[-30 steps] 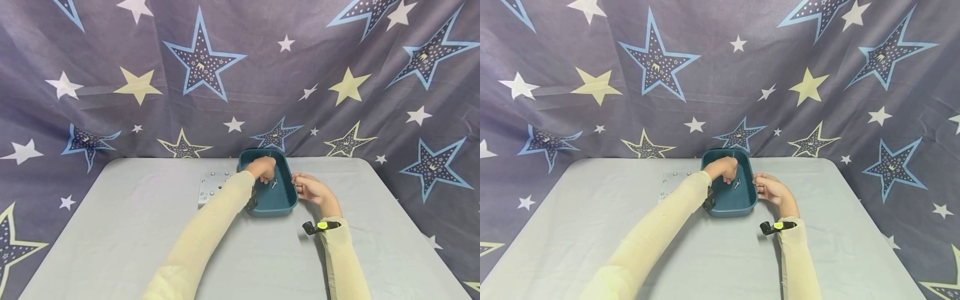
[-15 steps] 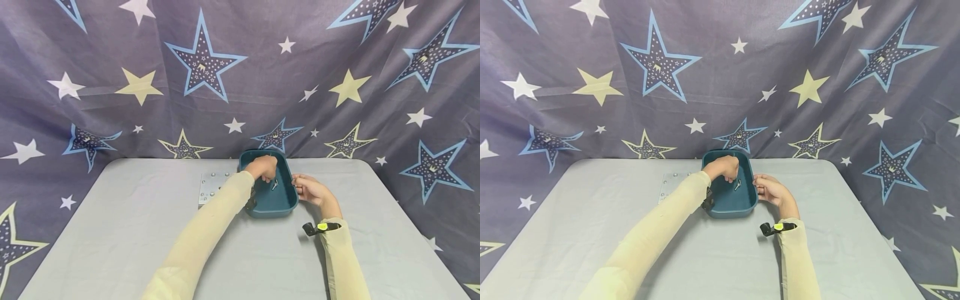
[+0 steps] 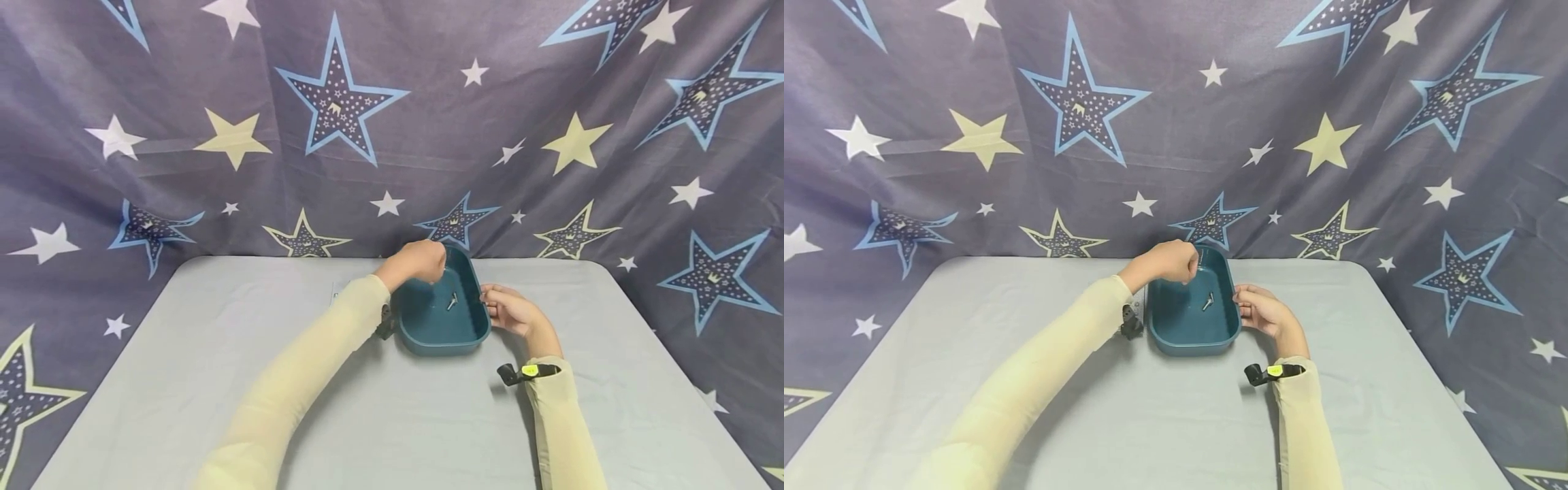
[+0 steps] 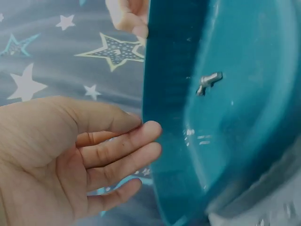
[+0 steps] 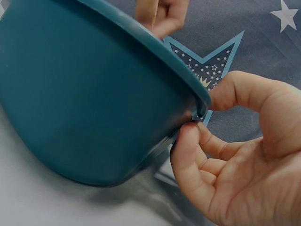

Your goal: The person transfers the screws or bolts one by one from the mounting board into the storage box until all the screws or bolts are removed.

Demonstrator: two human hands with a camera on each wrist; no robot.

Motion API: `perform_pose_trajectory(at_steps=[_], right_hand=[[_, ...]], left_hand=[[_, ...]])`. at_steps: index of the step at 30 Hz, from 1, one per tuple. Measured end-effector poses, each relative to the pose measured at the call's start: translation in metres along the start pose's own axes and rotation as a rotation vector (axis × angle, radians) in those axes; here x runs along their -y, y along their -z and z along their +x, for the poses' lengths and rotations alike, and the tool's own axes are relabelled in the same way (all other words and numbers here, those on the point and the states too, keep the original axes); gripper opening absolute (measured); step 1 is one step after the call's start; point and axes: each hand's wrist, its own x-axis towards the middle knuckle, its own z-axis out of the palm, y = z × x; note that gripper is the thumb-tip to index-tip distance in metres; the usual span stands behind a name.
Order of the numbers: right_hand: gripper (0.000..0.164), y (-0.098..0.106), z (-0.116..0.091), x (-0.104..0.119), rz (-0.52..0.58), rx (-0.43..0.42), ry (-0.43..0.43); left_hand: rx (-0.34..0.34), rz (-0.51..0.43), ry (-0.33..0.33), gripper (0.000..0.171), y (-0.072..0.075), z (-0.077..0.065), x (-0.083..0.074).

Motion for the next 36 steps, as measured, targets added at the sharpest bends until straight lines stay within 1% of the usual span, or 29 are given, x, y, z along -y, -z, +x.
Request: perform_pose_trajectory(at_steps=[2, 4, 6, 9, 12, 15, 22, 27, 31, 36], right_hand=[[0.019, 0.000, -0.001, 0.001, -0.006, -0.001, 0.004], [0.019, 0.001, -0.002, 0.001, -0.011, -0.001, 0.007], [0.019, 0.002, -0.003, 0.002, -0.013, 0.004, 0.008], [0.019, 0.004, -0.004, 0.003, -0.006, 0.009, 0.007], [0.018, 0.006, -0.005, 0.003, -0.001, 0.006, 0.005], [0.019, 0.006, -0.006, 0.003, -0.001, 0.007, 0.004], [0.019, 0.004, -0.007, 0.003, 0.003, 0.006, 0.001], [0.019, 0.002, -0.006, 0.004, 0.013, 0.024, 0.011], [0.021, 0.002, -0.007, 0.005, 0.034, 0.040, 0.031], [0.023, 0.002, -0.007, 0.004, 0.056, 0.065, 0.040]], left_hand=[[-0.042, 0.011, -0.030, 0.042, 0.004, -0.008, 0.003], [-0.067, 0.020, -0.057, 0.039, 0.007, -0.018, 0.006], [-0.085, 0.033, -0.077, 0.034, 0.009, -0.026, 0.011], [-0.098, 0.029, -0.089, 0.021, 0.010, -0.037, 0.021], [-0.117, 0.025, -0.086, 0.013, 0.009, -0.044, 0.033], [-0.133, 0.021, -0.085, 0.009, 0.008, -0.052, 0.042], [-0.175, -0.006, -0.094, 0.005, 0.002, -0.074, 0.056], [-0.207, -0.018, -0.089, 0.005, -0.004, -0.089, 0.068], [-0.207, -0.034, -0.075, 0.004, -0.008, -0.097, 0.077], [-0.210, -0.059, -0.055, 0.005, -0.011, -0.102, 0.085]])
